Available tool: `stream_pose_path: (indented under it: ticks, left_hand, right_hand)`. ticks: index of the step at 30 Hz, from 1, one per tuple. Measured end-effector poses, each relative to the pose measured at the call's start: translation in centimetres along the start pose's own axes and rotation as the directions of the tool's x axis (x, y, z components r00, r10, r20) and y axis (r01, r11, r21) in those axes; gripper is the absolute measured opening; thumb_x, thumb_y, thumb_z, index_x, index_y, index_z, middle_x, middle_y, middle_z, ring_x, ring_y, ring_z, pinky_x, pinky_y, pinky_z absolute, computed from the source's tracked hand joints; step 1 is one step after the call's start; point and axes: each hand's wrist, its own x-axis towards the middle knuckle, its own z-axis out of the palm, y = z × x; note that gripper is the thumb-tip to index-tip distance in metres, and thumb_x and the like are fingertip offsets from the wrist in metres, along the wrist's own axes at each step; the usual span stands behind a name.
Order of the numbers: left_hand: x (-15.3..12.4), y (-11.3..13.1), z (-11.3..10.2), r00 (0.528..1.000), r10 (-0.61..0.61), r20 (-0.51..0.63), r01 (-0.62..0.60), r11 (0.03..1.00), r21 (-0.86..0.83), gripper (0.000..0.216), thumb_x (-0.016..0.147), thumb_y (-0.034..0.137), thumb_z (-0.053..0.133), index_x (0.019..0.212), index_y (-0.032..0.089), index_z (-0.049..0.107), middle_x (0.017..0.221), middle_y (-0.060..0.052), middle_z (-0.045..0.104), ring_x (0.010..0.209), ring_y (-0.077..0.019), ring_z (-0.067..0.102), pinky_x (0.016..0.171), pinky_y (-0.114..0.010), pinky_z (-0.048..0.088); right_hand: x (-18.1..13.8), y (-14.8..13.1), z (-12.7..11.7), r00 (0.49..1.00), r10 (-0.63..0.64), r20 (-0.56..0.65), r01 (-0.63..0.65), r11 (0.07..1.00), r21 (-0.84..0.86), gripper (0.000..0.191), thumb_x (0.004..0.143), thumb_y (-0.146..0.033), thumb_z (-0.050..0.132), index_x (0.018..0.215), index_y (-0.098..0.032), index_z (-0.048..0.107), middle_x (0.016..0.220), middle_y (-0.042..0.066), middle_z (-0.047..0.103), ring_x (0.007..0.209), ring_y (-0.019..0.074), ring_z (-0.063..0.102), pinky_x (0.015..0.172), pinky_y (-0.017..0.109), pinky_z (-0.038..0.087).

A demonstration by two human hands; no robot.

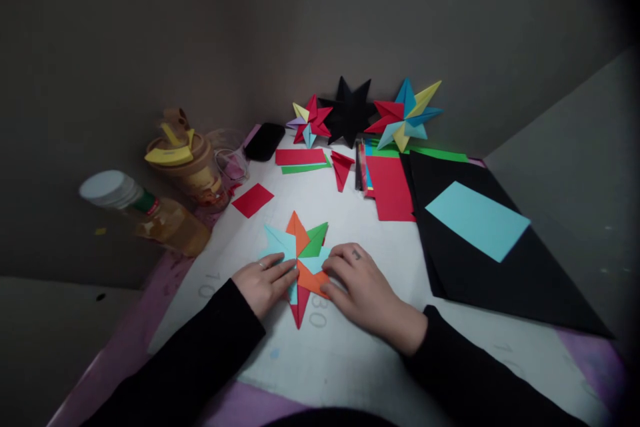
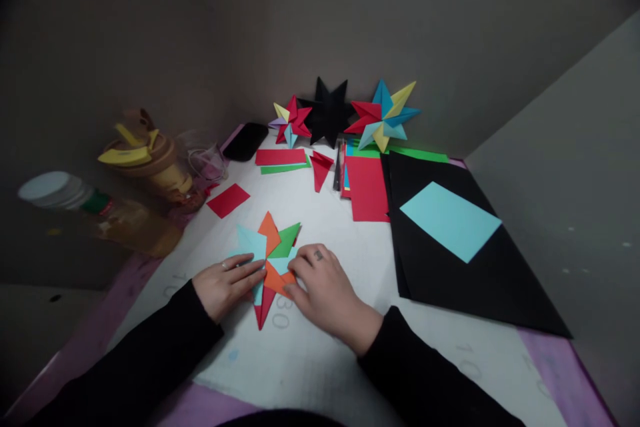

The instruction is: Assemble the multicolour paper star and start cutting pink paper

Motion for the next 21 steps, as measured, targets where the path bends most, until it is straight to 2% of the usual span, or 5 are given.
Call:
stream_pose_path:
  ticks: [7,11,14,17,21]
  left_hand:
    - [2.4,2.4,0.0,0.991,-0.132,-0.005,0.132,0.991,-0.006,0.033,0.088,0.032,0.054,0.112,0.010,0.062,0.109,-0.015,0.068,0.098,-0.0268,0.062,0.082,-0.039,0.052]
    - [4.2,1.6,-1.0,0.986,-0.160,0.056,0.162,0.985,-0.051,0.019,0.083,0.032,0.061,0.089,0.016,0.069,0.091,-0.008,0.072,0.075,-0.0221,0.063,0.072,-0.036,0.052]
    - [4.5,0.6,-1.7,0.987,-0.152,0.060,0.159,0.976,-0.147,0.016,0.081,0.030,0.061,0.087,0.018,0.070,0.087,-0.007,0.071,0.081,-0.0238,0.062,0.076,-0.039,0.051]
    - [4.1,-0.4,-2.1,0.984,-0.171,0.047,0.177,0.959,-0.220,0.024,0.087,0.018,0.048,0.092,0.020,0.071,0.090,-0.008,0.068,0.084,-0.0214,0.060,0.076,-0.036,0.050]
    - [4.6,-2.0,-2.2,0.960,-0.134,0.248,0.185,0.963,-0.196,0.034,0.082,0.008,0.045,0.100,0.022,0.070,0.091,-0.005,0.069,0.079,-0.0190,0.063,0.070,-0.029,0.050]
  right_hand:
    - [-0.6,-0.3,0.9,0.999,0.040,-0.029,-0.045,0.980,-0.192,0.008,0.081,-0.021,0.060,0.088,-0.020,0.058,0.098,0.011,0.059,0.095,0.0269,0.051,0.080,0.043,0.045]
    - [-0.3,0.1,1.1,0.999,0.031,0.010,-0.028,0.968,-0.249,0.006,0.084,-0.023,0.058,0.087,-0.018,0.059,0.091,0.009,0.061,0.088,0.0256,0.052,0.077,0.040,0.045]
    - [-0.3,0.0,1.2,1.000,-0.018,0.019,0.023,0.954,-0.300,0.008,0.086,-0.024,0.055,0.087,-0.017,0.059,0.086,0.009,0.061,0.085,0.0247,0.052,0.075,0.038,0.043]
    - [-0.3,-0.1,1.3,0.996,-0.086,0.016,0.086,0.938,-0.336,0.012,0.089,-0.023,0.051,0.084,-0.017,0.059,0.083,0.009,0.060,0.082,0.0237,0.051,0.073,0.037,0.041]
    - [-0.3,0.0,1.4,0.994,-0.112,0.004,0.106,0.932,-0.348,0.012,0.089,-0.023,0.051,0.083,-0.017,0.060,0.082,0.008,0.061,0.081,0.0229,0.051,0.073,0.036,0.039]
